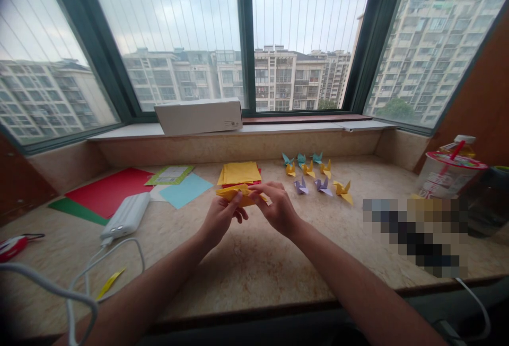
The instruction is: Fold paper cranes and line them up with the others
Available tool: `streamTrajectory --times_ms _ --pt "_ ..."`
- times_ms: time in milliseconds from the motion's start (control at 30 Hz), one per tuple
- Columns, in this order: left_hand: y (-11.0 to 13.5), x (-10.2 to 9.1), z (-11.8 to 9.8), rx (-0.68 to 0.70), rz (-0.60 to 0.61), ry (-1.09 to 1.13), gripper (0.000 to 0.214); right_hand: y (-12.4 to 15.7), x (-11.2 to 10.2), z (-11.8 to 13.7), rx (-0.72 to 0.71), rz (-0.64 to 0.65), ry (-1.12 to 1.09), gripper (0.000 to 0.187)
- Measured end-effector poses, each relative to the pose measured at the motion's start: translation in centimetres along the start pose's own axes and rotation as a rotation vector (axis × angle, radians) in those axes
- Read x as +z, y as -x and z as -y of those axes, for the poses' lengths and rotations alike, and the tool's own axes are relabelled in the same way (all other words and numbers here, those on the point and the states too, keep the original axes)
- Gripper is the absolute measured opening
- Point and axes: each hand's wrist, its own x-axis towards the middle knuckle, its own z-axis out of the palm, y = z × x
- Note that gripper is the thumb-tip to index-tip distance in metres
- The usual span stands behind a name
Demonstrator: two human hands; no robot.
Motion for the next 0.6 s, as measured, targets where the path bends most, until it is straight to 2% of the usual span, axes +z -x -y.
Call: streamTrajectory --times_ms 100,167,267,433,600 --pt "0.08 0.15 0.01 0.013 0.056 0.002 0.041 -0.02 0.53 -0.22 0.166 -0.040 -0.088 0.029" --pt "0.21 0.28 -0.10 0.008 0.078 0.008 0.040 -0.06 0.79 -0.41 0.277 0.012 -0.181 0.036" --pt "0.39 0.37 -0.37 0.000 0.067 0.010 0.039 -0.14 0.86 -0.54 0.400 0.112 -0.326 0.036" --pt "0.38 0.25 -0.69 0.019 -0.029 0.000 0.042 -0.37 0.38 -0.45 0.467 0.195 -0.433 0.034" --pt "0.15 0.05 -0.68 0.029 -0.042 -0.025 0.042 -0.35 0.37 -0.58 0.516 0.296 -0.529 0.039"
